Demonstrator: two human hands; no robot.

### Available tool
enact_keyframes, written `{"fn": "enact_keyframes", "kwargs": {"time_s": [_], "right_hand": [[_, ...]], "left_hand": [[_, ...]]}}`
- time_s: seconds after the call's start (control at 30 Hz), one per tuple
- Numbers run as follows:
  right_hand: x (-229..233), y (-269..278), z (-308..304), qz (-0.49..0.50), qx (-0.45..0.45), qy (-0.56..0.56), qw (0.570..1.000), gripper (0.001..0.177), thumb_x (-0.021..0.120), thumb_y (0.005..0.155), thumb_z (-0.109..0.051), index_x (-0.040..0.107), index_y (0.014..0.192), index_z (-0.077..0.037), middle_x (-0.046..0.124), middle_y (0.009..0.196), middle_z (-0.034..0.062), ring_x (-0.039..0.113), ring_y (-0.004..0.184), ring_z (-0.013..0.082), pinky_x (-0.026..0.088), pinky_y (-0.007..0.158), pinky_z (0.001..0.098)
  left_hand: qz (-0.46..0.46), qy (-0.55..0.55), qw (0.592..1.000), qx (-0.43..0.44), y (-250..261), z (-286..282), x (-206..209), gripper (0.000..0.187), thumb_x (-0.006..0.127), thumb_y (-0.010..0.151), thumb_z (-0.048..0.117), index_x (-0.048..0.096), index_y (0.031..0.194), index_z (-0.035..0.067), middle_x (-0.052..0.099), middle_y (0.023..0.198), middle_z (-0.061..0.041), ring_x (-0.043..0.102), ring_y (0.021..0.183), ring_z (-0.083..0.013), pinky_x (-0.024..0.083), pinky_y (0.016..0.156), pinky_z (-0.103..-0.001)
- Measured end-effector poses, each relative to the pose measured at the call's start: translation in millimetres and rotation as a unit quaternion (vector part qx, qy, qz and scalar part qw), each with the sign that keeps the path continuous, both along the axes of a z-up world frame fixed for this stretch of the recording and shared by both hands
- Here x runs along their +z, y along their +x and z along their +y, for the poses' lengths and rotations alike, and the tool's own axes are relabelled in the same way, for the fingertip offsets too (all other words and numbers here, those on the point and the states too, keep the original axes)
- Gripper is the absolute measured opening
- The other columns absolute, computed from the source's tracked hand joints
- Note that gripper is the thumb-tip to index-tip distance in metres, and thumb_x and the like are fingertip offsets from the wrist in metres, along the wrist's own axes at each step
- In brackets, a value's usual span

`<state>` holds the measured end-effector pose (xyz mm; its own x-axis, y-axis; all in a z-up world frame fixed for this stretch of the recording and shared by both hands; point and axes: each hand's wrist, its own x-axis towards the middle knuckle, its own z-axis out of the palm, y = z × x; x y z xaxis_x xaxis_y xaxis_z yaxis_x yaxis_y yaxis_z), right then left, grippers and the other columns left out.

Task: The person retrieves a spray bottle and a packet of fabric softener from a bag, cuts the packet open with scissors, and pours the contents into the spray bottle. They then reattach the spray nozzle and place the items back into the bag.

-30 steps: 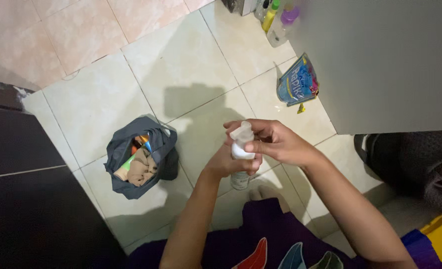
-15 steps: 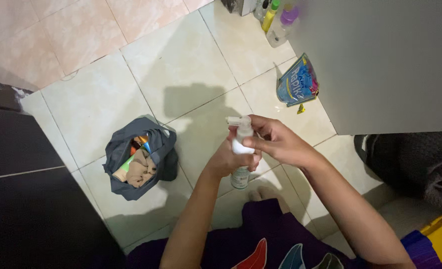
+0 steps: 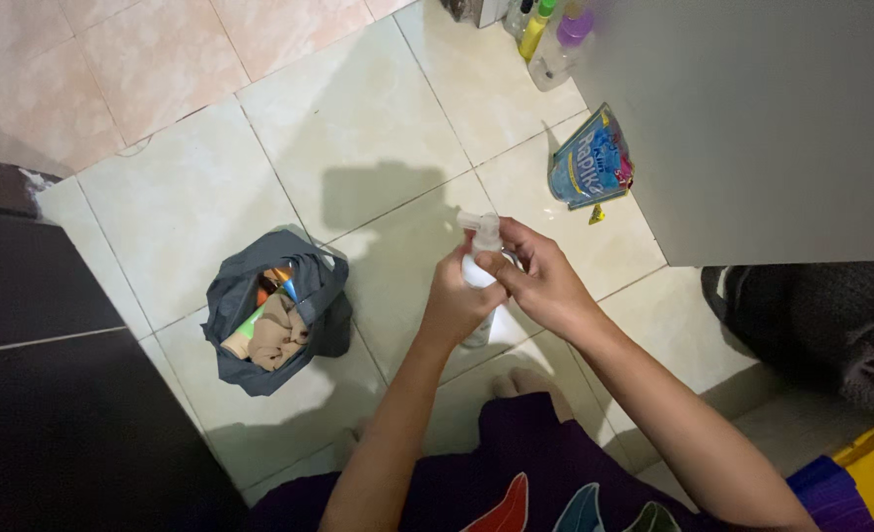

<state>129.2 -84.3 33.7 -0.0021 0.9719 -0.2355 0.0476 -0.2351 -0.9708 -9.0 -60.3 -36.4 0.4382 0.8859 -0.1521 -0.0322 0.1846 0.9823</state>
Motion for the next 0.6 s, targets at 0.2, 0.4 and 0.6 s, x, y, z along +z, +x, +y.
{"fn": "enact_keyframes", "kwargs": {"time_s": [0.2,0.4,0.6], "right_hand": [[-19.0,14.9,5.6,-0.055,0.041,0.054,0.996,0.063,0.068,0.094,-0.017,0.042,0.15,-0.004,0.058,0.141,0.0084,0.053,0.132,0.0197,0.048,0.109,0.0356],[-84.6,74.9,11.3,-0.197,-0.032,0.028,0.979,0.059,0.066,0.1,-0.023,0.041,0.151,-0.006,0.063,0.141,0.0146,0.056,0.136,0.0269,0.045,0.112,0.0416],[-176.5,128.1,-19.8,-0.358,0.0,-0.21,0.91,0.063,0.069,0.095,-0.038,0.051,0.146,-0.006,0.071,0.126,0.0176,0.069,0.118,0.0307,0.053,0.101,0.0404]], "left_hand": [[0.065,0.109,0.991,0.051,-2.9,7.9,-24.7,0.033,0.082,0.079,0.014,0.063,0.104,0.003,0.073,0.09,-0.006,0.072,0.082,-0.0135,0.058,0.073,-0.03],[0.191,0.046,0.975,0.109,-17.3,36.6,-69.9,0.031,0.082,0.08,0.016,0.061,0.102,0.011,0.07,0.088,-0.007,0.071,0.077,-0.0195,0.058,0.069,-0.034],[0.193,0.126,0.962,0.149,-28.1,55.1,-104.8,0.031,0.086,0.082,0.014,0.062,0.103,0.01,0.07,0.088,-0.009,0.07,0.081,-0.0233,0.055,0.073,-0.036]]}}
